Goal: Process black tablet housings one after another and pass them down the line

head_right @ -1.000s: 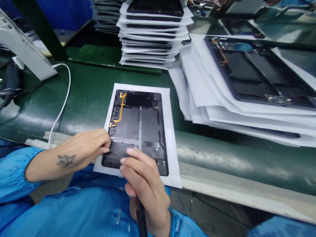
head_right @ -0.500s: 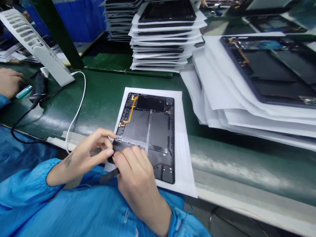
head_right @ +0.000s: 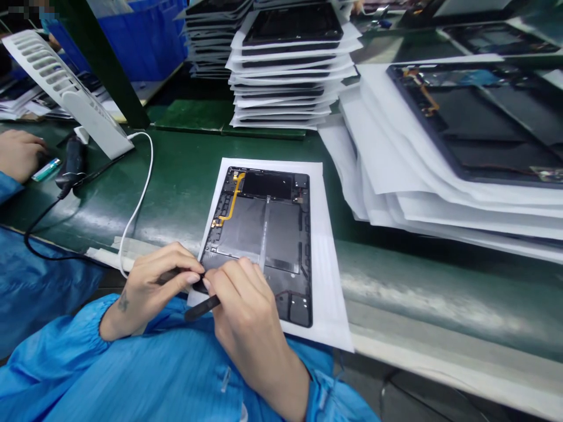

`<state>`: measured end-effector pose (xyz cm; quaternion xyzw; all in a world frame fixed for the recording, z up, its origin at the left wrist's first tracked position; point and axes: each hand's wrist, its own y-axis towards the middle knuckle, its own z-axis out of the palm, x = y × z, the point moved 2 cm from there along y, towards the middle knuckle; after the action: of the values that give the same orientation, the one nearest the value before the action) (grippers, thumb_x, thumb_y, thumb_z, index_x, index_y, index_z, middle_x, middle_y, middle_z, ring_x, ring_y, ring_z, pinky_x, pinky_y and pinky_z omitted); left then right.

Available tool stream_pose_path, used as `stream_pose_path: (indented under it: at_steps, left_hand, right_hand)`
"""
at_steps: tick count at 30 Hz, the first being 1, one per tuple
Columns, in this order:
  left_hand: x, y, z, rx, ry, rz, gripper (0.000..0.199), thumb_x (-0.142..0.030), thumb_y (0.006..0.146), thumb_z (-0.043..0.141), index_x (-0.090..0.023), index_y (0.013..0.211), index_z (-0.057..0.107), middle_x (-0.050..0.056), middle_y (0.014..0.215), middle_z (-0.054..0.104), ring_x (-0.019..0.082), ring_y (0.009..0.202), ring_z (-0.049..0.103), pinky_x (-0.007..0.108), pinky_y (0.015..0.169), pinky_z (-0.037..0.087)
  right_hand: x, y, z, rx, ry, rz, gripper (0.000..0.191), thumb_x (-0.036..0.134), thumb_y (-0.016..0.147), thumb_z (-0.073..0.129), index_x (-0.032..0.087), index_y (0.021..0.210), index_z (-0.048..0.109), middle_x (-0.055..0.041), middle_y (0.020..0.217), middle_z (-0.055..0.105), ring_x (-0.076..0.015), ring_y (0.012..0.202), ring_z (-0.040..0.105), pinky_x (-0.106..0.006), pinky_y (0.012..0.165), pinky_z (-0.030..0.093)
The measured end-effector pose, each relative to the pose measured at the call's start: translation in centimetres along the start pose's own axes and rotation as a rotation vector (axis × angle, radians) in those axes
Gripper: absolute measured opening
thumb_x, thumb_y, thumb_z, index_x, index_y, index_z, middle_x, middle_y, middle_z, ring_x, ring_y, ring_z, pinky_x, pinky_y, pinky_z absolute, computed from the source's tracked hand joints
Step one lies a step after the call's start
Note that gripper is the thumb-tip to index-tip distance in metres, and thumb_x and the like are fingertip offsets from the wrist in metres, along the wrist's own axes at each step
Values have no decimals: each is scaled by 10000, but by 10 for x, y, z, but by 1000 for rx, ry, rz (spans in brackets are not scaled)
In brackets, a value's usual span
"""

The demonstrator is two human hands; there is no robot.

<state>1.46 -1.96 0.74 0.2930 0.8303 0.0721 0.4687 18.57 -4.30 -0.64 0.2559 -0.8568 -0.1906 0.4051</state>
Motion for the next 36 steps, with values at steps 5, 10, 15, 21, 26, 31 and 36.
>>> stream_pose_path:
  at_steps: [5, 10, 15, 21, 26, 31, 36]
  left_hand:
    - [-1, 0, 0, 15, 69, 30, 82, -168, 1020, 578, -176, 975, 647, 13, 868, 657, 107, 796, 620, 215, 722, 520]
    - [5, -8, -2, 74, 331, 198, 97, -144, 1034, 524, -148, 1006, 617, 45, 894, 652, 144, 832, 604, 256, 747, 515]
    - [4, -15, -6, 149, 457, 262, 69, -113, 1009, 547, -137, 1028, 609, 59, 902, 664, 169, 819, 593, 286, 726, 514]
    - [-3, -13, -9, 167, 519, 290, 136, -95, 1020, 500, -125, 1050, 629, 64, 897, 684, 164, 802, 628, 277, 711, 541]
    - [0, -17, -14, 98, 526, 313, 149, -86, 991, 555, -114, 1114, 635, 86, 955, 698, 172, 842, 635, 287, 740, 556]
    - [6, -29, -16, 73, 532, 369, 300, -47, 995, 480, -71, 1264, 611, 130, 1033, 707, 204, 970, 674, 315, 841, 578]
    - [2, -28, -17, 142, 617, 462, 363, -120, 1033, 408, -51, 1363, 546, 157, 1063, 725, 234, 1005, 688, 356, 827, 609]
  right_hand:
    - [0, -4, -5, -7, -108, -54, 190, 42, 970, 512, 151, 1042, 650, -62, 876, 668, -192, 796, 531, -338, 702, 420]
    - [-4, -15, -11, 69, -198, -205, 287, 53, 1005, 462, 131, 1217, 639, -98, 1037, 720, -183, 800, 545, -335, 691, 427]
    - [-4, -16, -11, 135, -227, -255, 293, 85, 1031, 411, 89, 1190, 657, -115, 1045, 721, -194, 802, 543, -359, 684, 436]
    - [-1, -10, -8, 144, -287, -270, 322, 87, 1028, 392, 83, 1164, 684, -113, 1008, 714, -203, 782, 511, -358, 657, 421]
    - [0, -8, -7, 122, -344, -301, 363, 58, 1025, 352, 78, 1122, 701, -107, 964, 713, -206, 746, 462, -360, 653, 390]
    - [-1, -10, -5, 113, -367, -339, 343, 42, 1009, 376, 54, 1145, 691, -117, 1010, 718, -218, 753, 445, -376, 662, 371]
    - [-1, -9, -6, 139, -362, -359, 305, 107, 1029, 410, 53, 1167, 675, -117, 1011, 716, -215, 746, 475, -375, 650, 396]
